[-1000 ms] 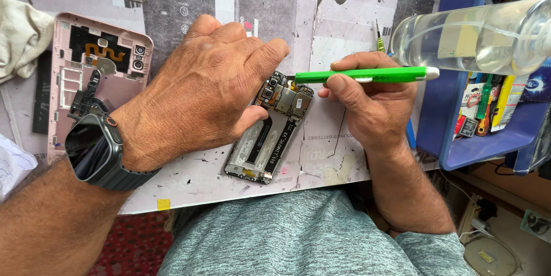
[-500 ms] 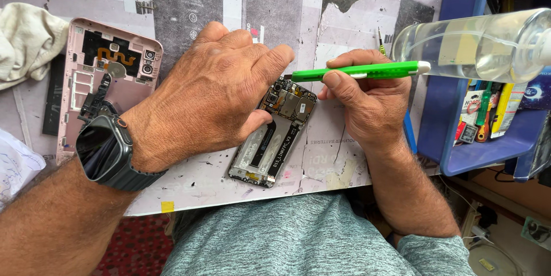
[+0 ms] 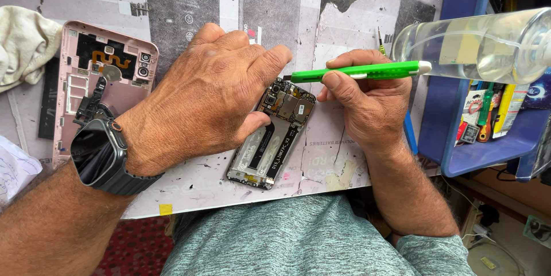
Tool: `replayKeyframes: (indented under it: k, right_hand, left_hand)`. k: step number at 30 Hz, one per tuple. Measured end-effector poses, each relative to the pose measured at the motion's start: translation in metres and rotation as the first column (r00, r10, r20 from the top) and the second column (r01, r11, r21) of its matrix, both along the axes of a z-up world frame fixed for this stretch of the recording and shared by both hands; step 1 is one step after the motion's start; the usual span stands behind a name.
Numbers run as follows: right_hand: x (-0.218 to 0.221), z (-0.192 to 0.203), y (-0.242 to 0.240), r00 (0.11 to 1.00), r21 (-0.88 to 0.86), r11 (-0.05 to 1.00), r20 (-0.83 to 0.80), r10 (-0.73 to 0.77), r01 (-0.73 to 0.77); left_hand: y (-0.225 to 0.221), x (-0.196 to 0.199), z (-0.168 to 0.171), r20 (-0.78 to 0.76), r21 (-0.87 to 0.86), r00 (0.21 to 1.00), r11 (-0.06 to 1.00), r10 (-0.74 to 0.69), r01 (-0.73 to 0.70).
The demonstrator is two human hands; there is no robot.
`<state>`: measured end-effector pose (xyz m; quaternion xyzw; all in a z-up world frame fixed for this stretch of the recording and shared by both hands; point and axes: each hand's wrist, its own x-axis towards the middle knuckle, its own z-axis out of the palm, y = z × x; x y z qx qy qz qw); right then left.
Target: The person uses a green utility knife and a screwdriver to carefully pry and remove small components from a disassembled smartphone motherboard. They lift and separate parts, then inspect the board by turning it over.
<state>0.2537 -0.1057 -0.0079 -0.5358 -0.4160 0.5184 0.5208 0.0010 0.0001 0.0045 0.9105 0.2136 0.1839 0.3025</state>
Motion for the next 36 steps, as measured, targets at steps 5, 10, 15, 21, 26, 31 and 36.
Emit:
replayKeyframes:
  k: [5,10,15,21,26,31,36]
  right_hand:
    - [-0.001,0.001,0.001,1.000,-0.009,1.000,0.018,-0.008,0.008]
    - [-0.003,0.005,0.005,1.000,-0.017,1.000,-0.003,0.009,-0.009]
    - [-0.005,0.010,0.008,0.997,-0.063,0.998,-0.075,-0.003,-0.001]
    - [-0.002,0.014,0.017,0.984,-0.124,0.992,-0.177,0.008,-0.031]
    - [-0.005,0.016,0.020,0.984,-0.180,0.984,-0.176,-0.025,-0.007]
    - [-0.007,0.017,0.021,0.984,-0.208,0.978,-0.168,-0.058,0.022]
    - [-0.008,0.018,0.022,0.987,-0.213,0.977,-0.152,-0.058,0.024]
  left_hand:
    - [0.001,0.000,0.001,-0.005,0.001,1.000,1.000,-0.004,0.004]
    - [0.002,0.000,0.001,-0.003,-0.011,1.000,1.000,-0.007,0.007]
    - [0.002,0.000,0.003,0.026,0.009,1.000,1.000,0.006,-0.006]
    - [0.003,0.001,0.006,-0.003,-0.045,1.000,0.999,-0.004,0.003]
    - [0.002,0.000,0.004,0.006,-0.021,1.000,1.000,0.002,-0.002]
    - [0.001,0.001,0.004,-0.027,-0.013,1.000,1.000,0.005,-0.006]
    - [0.001,0.002,0.006,-0.038,-0.026,0.999,1.000,-0.002,0.001]
